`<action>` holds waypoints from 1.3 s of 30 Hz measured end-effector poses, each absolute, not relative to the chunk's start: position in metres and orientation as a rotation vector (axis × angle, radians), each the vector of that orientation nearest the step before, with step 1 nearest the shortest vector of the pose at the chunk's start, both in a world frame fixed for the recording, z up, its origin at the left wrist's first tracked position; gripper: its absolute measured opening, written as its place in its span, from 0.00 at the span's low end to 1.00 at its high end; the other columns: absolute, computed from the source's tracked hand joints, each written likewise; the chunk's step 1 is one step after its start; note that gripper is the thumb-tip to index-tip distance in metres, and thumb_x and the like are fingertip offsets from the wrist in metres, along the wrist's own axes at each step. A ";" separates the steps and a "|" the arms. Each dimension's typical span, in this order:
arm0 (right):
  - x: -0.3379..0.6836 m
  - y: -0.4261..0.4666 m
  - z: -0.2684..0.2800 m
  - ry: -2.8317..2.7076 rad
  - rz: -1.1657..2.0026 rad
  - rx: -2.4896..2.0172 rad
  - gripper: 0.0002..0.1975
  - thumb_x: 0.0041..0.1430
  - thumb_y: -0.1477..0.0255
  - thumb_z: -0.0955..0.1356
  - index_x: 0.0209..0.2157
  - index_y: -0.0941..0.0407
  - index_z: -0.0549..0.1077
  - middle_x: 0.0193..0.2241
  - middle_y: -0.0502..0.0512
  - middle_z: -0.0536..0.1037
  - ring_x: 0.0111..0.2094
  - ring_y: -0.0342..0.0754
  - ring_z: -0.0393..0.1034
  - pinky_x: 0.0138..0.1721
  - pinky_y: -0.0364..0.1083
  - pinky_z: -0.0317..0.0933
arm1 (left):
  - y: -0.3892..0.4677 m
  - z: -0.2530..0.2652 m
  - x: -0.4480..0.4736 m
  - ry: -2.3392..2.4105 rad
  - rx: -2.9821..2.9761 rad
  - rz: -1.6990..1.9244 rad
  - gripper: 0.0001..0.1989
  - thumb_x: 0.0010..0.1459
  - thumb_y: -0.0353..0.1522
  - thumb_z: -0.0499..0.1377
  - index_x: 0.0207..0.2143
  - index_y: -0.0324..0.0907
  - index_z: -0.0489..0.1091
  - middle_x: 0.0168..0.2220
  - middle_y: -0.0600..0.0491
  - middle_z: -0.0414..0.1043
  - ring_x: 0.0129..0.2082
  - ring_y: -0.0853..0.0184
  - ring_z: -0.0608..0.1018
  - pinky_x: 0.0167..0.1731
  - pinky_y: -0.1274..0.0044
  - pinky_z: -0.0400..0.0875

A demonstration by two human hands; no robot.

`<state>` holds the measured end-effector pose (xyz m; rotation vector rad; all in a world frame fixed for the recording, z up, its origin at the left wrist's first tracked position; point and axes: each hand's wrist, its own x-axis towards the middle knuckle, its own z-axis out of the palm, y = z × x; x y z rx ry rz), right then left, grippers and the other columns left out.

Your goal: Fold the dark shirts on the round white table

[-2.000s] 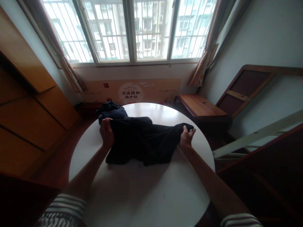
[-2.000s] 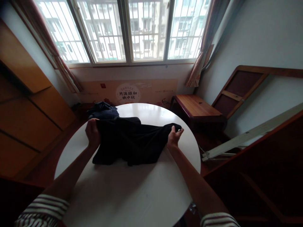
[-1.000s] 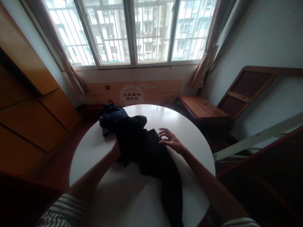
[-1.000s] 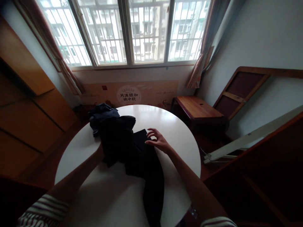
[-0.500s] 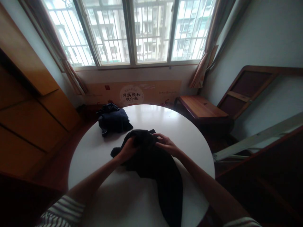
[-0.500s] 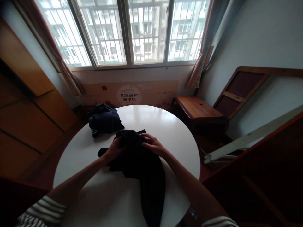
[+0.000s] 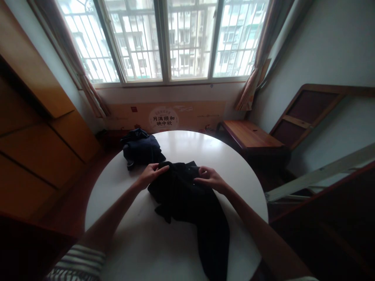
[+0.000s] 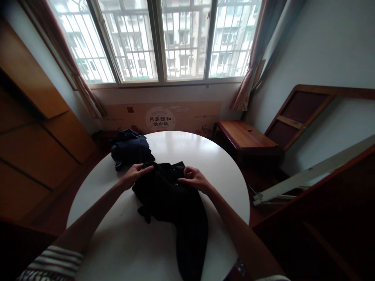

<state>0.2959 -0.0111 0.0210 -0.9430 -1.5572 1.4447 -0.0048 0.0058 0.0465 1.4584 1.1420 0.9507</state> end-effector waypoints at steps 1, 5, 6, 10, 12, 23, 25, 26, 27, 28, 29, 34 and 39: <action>0.295 -0.011 0.019 -1.566 1.425 -0.990 0.26 0.42 0.63 0.79 0.41 0.56 0.70 0.14 0.39 0.65 0.14 0.38 0.56 0.14 0.37 0.47 | 0.005 0.045 -0.005 1.094 1.429 0.873 0.18 0.49 0.45 0.68 0.26 0.38 0.73 0.22 0.54 0.71 0.20 0.71 0.71 0.19 0.80 0.64; 0.294 -0.011 0.014 -1.635 1.467 -1.075 0.43 0.45 0.63 0.78 0.59 0.55 0.59 0.18 0.40 0.70 0.14 0.41 0.62 0.13 0.38 0.52 | -0.004 0.043 -0.005 0.864 1.351 0.709 0.20 0.39 0.44 0.73 0.22 0.38 0.73 0.20 0.54 0.71 0.19 0.70 0.72 0.21 0.79 0.66; 0.295 -0.012 0.015 -1.661 1.459 -1.076 0.39 0.45 0.62 0.78 0.56 0.56 0.63 0.19 0.42 0.71 0.16 0.41 0.63 0.14 0.38 0.53 | -0.007 0.044 -0.005 0.813 1.362 0.653 0.20 0.38 0.44 0.73 0.20 0.38 0.72 0.19 0.55 0.70 0.19 0.71 0.70 0.20 0.79 0.65; 0.294 -0.012 0.018 -1.777 1.394 -1.038 0.19 0.45 0.59 0.77 0.29 0.57 0.70 0.21 0.46 0.71 0.20 0.40 0.63 0.18 0.39 0.56 | -0.011 0.050 -0.006 0.761 1.475 0.350 0.22 0.40 0.46 0.72 0.18 0.38 0.70 0.17 0.57 0.65 0.16 0.74 0.65 0.15 0.82 0.59; 0.293 -0.012 0.019 -1.812 1.374 -1.013 0.20 0.48 0.56 0.74 0.23 0.57 0.68 0.20 0.47 0.69 0.19 0.41 0.62 0.18 0.40 0.56 | -0.009 0.052 -0.007 0.840 1.492 0.269 0.20 0.45 0.47 0.70 0.24 0.39 0.74 0.21 0.55 0.70 0.18 0.72 0.69 0.16 0.82 0.62; 0.297 -0.032 0.039 -1.585 0.449 -1.014 0.22 0.49 0.59 0.69 0.13 0.51 0.56 0.16 0.49 0.61 0.23 0.46 0.55 0.31 0.49 0.59 | -0.007 0.085 -0.018 0.868 1.936 0.825 0.06 0.51 0.34 0.64 0.31 0.42 0.71 0.33 0.53 0.74 0.31 0.67 0.74 0.31 0.78 0.69; 0.301 -0.038 0.051 -1.613 0.185 -0.982 0.24 0.50 0.59 0.69 0.13 0.50 0.53 0.14 0.49 0.59 0.21 0.46 0.54 0.31 0.51 0.59 | -0.008 0.104 -0.021 0.807 2.036 0.981 0.04 0.52 0.32 0.62 0.29 0.41 0.69 0.37 0.51 0.75 0.36 0.65 0.75 0.37 0.76 0.70; 0.302 -0.038 0.059 -1.620 0.071 -0.975 0.24 0.50 0.59 0.69 0.13 0.50 0.52 0.14 0.49 0.58 0.20 0.46 0.54 0.30 0.51 0.60 | -0.006 0.116 -0.022 0.774 2.074 1.036 0.04 0.52 0.31 0.62 0.29 0.41 0.68 0.38 0.50 0.75 0.37 0.64 0.75 0.38 0.75 0.70; 0.303 -0.036 0.070 -1.618 -0.015 -0.974 0.24 0.51 0.58 0.68 0.13 0.50 0.52 0.13 0.49 0.58 0.20 0.46 0.54 0.30 0.50 0.59 | -0.001 0.128 -0.023 0.743 2.109 1.083 0.04 0.52 0.30 0.61 0.29 0.41 0.68 0.40 0.49 0.75 0.38 0.64 0.76 0.39 0.74 0.70; 0.303 -0.030 0.082 -1.611 -0.085 -0.976 0.24 0.52 0.58 0.68 0.13 0.50 0.52 0.13 0.49 0.58 0.20 0.46 0.55 0.30 0.50 0.60 | 0.006 0.141 -0.022 0.728 2.137 1.143 0.03 0.53 0.30 0.61 0.30 0.41 0.68 0.41 0.49 0.75 0.39 0.64 0.76 0.40 0.73 0.70; 0.303 -0.021 0.095 -1.595 -0.145 -0.974 0.24 0.53 0.58 0.67 0.14 0.50 0.52 0.14 0.49 0.58 0.21 0.47 0.56 0.30 0.50 0.60 | 0.016 0.154 -0.020 0.742 2.160 1.216 0.03 0.53 0.29 0.60 0.31 0.41 0.68 0.41 0.50 0.75 0.40 0.65 0.76 0.41 0.73 0.70; 0.293 0.057 0.153 -1.616 -0.133 -1.027 0.15 0.59 0.59 0.67 0.24 0.52 0.66 0.26 0.54 0.72 0.35 0.52 0.68 0.44 0.52 0.64 | 0.085 0.198 0.004 1.223 2.204 1.542 0.05 0.55 0.25 0.62 0.33 0.44 0.70 0.34 0.52 0.75 0.39 0.62 0.77 0.42 0.68 0.71; 0.295 0.056 0.119 -1.823 0.095 -1.281 0.08 0.59 0.67 0.67 0.34 0.56 0.74 0.35 0.60 0.78 0.40 0.55 0.72 0.48 0.54 0.65 | 0.077 0.167 0.013 1.525 2.460 1.358 0.07 0.60 0.24 0.56 0.38 0.42 0.71 0.41 0.46 0.75 0.44 0.60 0.77 0.46 0.68 0.69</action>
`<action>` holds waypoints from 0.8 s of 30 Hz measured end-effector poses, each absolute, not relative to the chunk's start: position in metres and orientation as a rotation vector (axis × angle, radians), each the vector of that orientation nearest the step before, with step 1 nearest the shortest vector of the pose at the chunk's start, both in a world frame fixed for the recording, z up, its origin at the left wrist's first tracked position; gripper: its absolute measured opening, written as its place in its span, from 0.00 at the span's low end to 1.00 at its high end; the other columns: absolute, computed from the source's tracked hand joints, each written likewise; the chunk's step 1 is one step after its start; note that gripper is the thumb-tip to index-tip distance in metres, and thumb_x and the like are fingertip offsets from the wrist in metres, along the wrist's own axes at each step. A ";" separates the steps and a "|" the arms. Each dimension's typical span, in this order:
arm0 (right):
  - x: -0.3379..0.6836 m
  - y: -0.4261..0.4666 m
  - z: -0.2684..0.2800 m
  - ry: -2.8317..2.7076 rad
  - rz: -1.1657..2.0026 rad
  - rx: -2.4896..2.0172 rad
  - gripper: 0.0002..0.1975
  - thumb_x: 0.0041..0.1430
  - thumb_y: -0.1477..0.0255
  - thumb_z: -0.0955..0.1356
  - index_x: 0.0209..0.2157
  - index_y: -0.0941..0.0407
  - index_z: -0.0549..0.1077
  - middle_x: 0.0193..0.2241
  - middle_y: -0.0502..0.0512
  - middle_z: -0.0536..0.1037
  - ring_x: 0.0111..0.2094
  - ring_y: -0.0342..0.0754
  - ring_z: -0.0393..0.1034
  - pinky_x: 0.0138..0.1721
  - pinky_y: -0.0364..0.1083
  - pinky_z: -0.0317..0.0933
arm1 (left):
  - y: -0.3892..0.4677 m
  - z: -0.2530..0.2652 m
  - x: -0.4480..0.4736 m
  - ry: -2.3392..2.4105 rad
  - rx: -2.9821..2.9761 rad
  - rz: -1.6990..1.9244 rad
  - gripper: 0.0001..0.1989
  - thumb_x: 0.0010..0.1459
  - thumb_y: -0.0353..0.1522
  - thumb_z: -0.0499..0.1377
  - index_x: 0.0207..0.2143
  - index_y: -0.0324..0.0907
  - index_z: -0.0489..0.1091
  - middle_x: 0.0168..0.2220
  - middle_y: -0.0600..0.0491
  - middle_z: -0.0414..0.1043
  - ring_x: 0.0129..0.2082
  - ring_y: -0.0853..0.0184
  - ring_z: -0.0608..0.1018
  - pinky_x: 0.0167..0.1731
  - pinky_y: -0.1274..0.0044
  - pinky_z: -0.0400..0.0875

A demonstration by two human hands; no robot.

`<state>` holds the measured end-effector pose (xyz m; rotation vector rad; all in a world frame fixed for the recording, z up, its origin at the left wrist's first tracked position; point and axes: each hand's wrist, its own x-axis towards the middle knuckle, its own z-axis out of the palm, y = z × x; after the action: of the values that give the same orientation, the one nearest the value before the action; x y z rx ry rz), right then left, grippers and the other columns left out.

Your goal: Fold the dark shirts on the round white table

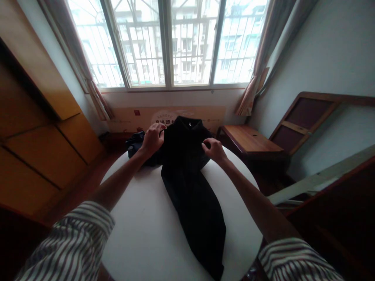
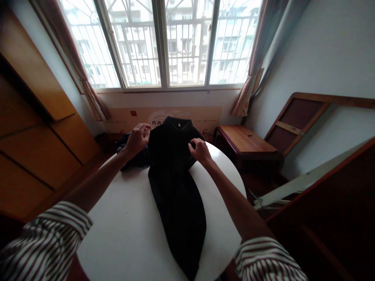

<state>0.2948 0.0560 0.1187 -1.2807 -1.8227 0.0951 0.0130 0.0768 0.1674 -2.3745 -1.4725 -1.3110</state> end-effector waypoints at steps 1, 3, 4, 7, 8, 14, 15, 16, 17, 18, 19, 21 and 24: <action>0.298 0.039 0.102 -1.859 0.115 -1.279 0.07 0.59 0.68 0.67 0.33 0.57 0.75 0.35 0.60 0.78 0.39 0.54 0.73 0.48 0.54 0.66 | 0.063 0.152 0.011 -1.476 -2.402 -1.257 0.06 0.60 0.25 0.56 0.38 0.41 0.72 0.41 0.46 0.76 0.42 0.61 0.78 0.45 0.70 0.69; 0.307 -0.003 0.067 -1.972 0.194 -1.262 0.07 0.58 0.67 0.69 0.32 0.56 0.76 0.33 0.58 0.79 0.35 0.52 0.74 0.44 0.51 0.69 | 0.031 0.116 0.003 -1.544 -2.514 -1.128 0.05 0.60 0.31 0.58 0.38 0.41 0.73 0.35 0.49 0.77 0.32 0.65 0.78 0.35 0.74 0.70; 0.313 -0.026 0.050 -2.066 0.267 -1.263 0.09 0.60 0.67 0.68 0.37 0.56 0.76 0.37 0.59 0.79 0.38 0.53 0.75 0.45 0.52 0.69 | 0.016 0.098 -0.002 -1.659 -2.596 -0.998 0.07 0.61 0.35 0.58 0.37 0.41 0.73 0.32 0.50 0.77 0.28 0.66 0.77 0.31 0.76 0.68; 0.328 -0.086 0.016 -2.177 0.350 -1.338 0.18 0.58 0.67 0.69 0.50 0.56 0.73 0.49 0.62 0.74 0.50 0.57 0.71 0.53 0.56 0.65 | -0.017 0.052 -0.014 -2.105 -2.775 -0.553 0.25 0.61 0.50 0.53 0.24 0.40 0.72 0.21 0.51 0.74 0.21 0.65 0.76 0.27 0.76 0.66; 0.331 -0.100 0.009 -2.194 0.354 -1.361 0.23 0.56 0.68 0.71 0.54 0.55 0.71 0.51 0.63 0.73 0.53 0.58 0.68 0.55 0.57 0.64 | -0.022 0.041 -0.016 -2.242 -2.812 -0.452 0.29 0.60 0.54 0.52 0.19 0.40 0.70 0.18 0.50 0.73 0.20 0.65 0.76 0.26 0.76 0.66; 0.313 -0.125 0.000 -2.186 0.453 -1.363 0.23 0.58 0.77 0.65 0.55 0.53 0.70 0.45 0.60 0.74 0.48 0.55 0.69 0.52 0.56 0.65 | -0.019 0.015 -0.002 -2.373 -2.937 -0.641 0.26 0.50 0.55 0.59 0.22 0.39 0.71 0.19 0.52 0.73 0.18 0.67 0.73 0.21 0.78 0.62; 0.308 -0.124 0.002 -2.164 0.495 -1.344 0.21 0.59 0.77 0.63 0.54 0.54 0.70 0.43 0.60 0.75 0.47 0.54 0.70 0.51 0.55 0.66 | -0.018 0.015 0.002 -2.299 -2.930 -0.733 0.24 0.49 0.52 0.60 0.23 0.40 0.71 0.19 0.53 0.72 0.19 0.67 0.73 0.21 0.79 0.62; 0.305 -0.122 0.006 -2.138 0.540 -1.322 0.19 0.61 0.77 0.61 0.52 0.55 0.71 0.43 0.60 0.76 0.46 0.53 0.71 0.51 0.55 0.66 | -0.017 0.017 0.004 -2.235 -2.905 -0.825 0.21 0.50 0.50 0.60 0.22 0.40 0.70 0.19 0.53 0.72 0.20 0.68 0.73 0.21 0.79 0.61; 0.304 -0.121 0.011 -2.102 0.578 -1.306 0.17 0.61 0.76 0.61 0.49 0.56 0.72 0.42 0.60 0.77 0.45 0.53 0.72 0.50 0.54 0.66 | -0.017 0.020 0.005 -2.193 -2.860 -0.909 0.19 0.50 0.47 0.59 0.22 0.40 0.69 0.19 0.54 0.71 0.20 0.68 0.73 0.22 0.79 0.61; 0.306 -0.121 0.018 -2.052 0.606 -1.305 0.14 0.61 0.75 0.60 0.45 0.56 0.73 0.41 0.59 0.77 0.43 0.52 0.73 0.49 0.53 0.67 | -0.017 0.024 0.003 -2.167 -2.800 -0.986 0.17 0.50 0.45 0.59 0.21 0.41 0.68 0.19 0.55 0.70 0.21 0.68 0.72 0.22 0.79 0.61; 0.312 -0.122 0.027 -1.991 0.624 -1.319 0.12 0.60 0.74 0.61 0.41 0.56 0.74 0.38 0.58 0.78 0.40 0.51 0.73 0.46 0.51 0.67 | -0.018 0.029 -0.002 -2.155 -2.725 -1.059 0.15 0.50 0.43 0.58 0.20 0.41 0.66 0.18 0.55 0.68 0.21 0.69 0.72 0.23 0.79 0.61; 0.332 -0.130 0.046 -1.847 0.642 -1.371 0.09 0.58 0.70 0.63 0.34 0.56 0.74 0.30 0.54 0.77 0.32 0.48 0.71 0.35 0.46 0.67 | -0.021 0.043 -0.022 -2.147 -2.549 -1.193 0.13 0.49 0.40 0.57 0.19 0.42 0.64 0.17 0.57 0.66 0.21 0.70 0.70 0.23 0.79 0.60; 0.369 -0.152 0.073 -1.690 0.766 -1.400 0.09 0.56 0.66 0.65 0.29 0.56 0.73 0.19 0.48 0.67 0.20 0.42 0.61 0.21 0.41 0.56 | -0.030 0.063 -0.064 -2.147 -2.418 -1.331 0.13 0.48 0.39 0.57 0.18 0.42 0.60 0.17 0.59 0.61 0.20 0.72 0.65 0.22 0.80 0.58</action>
<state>0.3695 -0.1518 0.0725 -1.4004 -1.6895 0.7664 -0.0642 -0.0296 0.0630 -2.4182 -2.1469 -1.3309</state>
